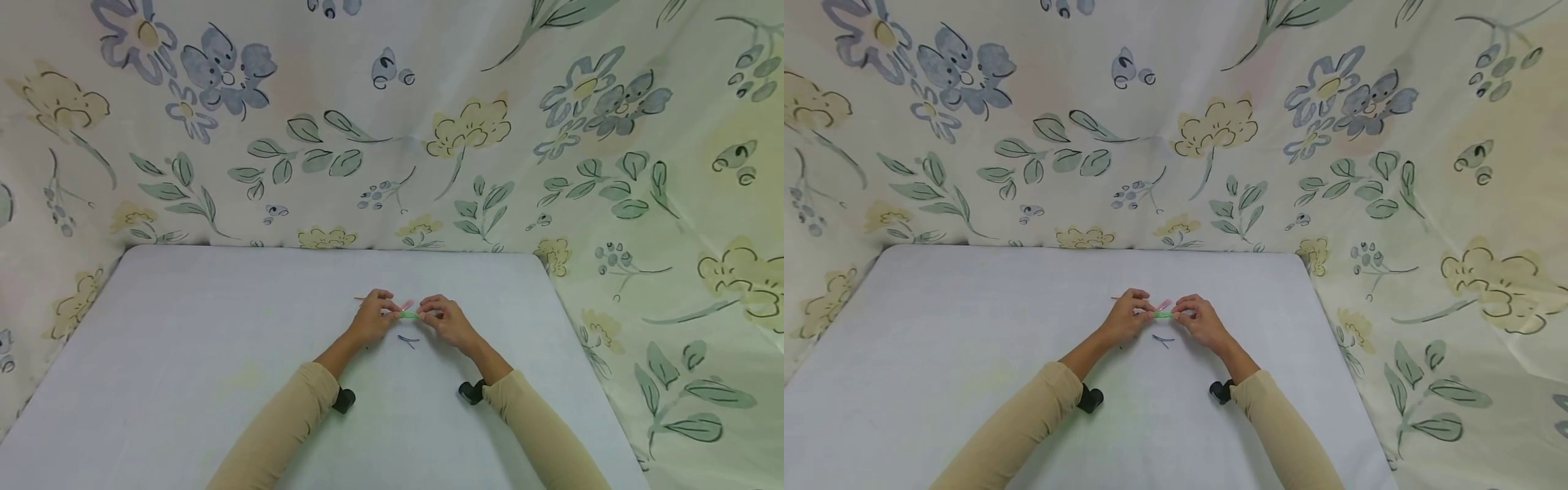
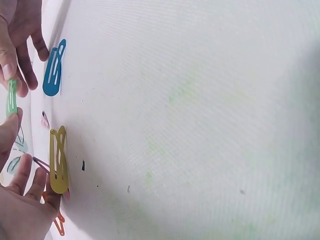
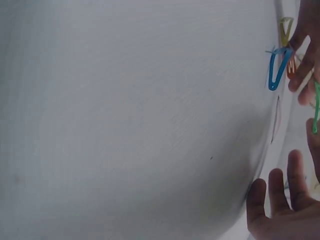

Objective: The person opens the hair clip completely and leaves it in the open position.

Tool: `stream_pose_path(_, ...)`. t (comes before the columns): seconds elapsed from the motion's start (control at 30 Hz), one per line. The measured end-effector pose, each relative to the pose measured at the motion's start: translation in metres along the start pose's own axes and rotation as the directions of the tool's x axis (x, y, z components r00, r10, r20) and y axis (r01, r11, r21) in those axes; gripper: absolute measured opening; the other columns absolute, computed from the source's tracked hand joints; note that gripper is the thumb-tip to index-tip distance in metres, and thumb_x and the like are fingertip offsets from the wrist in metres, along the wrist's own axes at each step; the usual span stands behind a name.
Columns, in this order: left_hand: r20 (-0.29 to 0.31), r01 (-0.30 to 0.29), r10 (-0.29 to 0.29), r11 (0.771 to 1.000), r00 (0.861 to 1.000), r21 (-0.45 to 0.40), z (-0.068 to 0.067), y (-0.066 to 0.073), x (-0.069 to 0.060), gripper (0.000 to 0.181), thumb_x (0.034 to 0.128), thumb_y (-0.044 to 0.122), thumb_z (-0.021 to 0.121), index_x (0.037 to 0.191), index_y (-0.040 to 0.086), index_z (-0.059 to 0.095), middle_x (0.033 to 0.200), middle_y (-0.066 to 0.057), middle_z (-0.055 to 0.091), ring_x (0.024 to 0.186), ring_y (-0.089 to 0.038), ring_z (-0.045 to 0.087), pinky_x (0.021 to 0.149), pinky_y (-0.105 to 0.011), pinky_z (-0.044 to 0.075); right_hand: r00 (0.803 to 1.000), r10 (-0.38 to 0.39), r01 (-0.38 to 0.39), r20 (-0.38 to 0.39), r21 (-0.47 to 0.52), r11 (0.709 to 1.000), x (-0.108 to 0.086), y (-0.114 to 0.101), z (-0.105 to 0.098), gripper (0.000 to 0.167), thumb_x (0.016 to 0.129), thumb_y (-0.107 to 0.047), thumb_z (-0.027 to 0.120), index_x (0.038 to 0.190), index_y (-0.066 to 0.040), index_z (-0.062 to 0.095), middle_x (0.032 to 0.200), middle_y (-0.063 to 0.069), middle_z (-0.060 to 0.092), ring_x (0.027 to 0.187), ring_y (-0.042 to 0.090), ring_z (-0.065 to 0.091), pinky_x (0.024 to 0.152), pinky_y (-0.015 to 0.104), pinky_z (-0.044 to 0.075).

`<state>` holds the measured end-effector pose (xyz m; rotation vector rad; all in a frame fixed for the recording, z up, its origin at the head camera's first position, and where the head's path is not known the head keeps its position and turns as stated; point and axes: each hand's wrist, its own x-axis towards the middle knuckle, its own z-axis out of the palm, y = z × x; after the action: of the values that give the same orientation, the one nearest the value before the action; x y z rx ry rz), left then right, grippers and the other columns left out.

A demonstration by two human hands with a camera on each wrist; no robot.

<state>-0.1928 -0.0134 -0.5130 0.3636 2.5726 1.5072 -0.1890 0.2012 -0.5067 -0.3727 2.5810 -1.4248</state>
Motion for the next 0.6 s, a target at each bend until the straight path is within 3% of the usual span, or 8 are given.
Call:
stream_pose_path(0.37,0.016,-0.017,0.016,0.997,1.000,0.072,0.0024,-0.0052,0.0003,0.012,0.0915,0.010,0.071,0.098,0.003,0.078,0.131,-0.017,0.056,0.122,-0.035,0.054,0.096,-0.045,0.049,0.993,-0.114,0.115,0.017,-0.118,0.986,-0.0029,0.0027,0.0019,0.022,0.092,-0.005,0.067,0.113,-0.001,0.072,0.123,0.015,0.060,0.119,0.035,0.053,0.097,0.053,0.043)
stream_pose_path(0.6,0.036,-0.057,0.053,0.987,0.998,0.153,0.0028,-0.0004,-0.0024,0.011,0.0872,0.010,0.074,0.094,0.004,0.079,0.127,-0.020,0.059,0.124,-0.039,0.050,0.107,-0.053,0.036,0.984,-0.177,0.178,0.021,-0.176,0.968,-0.0045,0.0060,0.0033,0.024,0.090,-0.002,0.069,0.113,0.001,0.072,0.120,0.018,0.061,0.118,0.037,0.053,0.102,0.054,0.040)
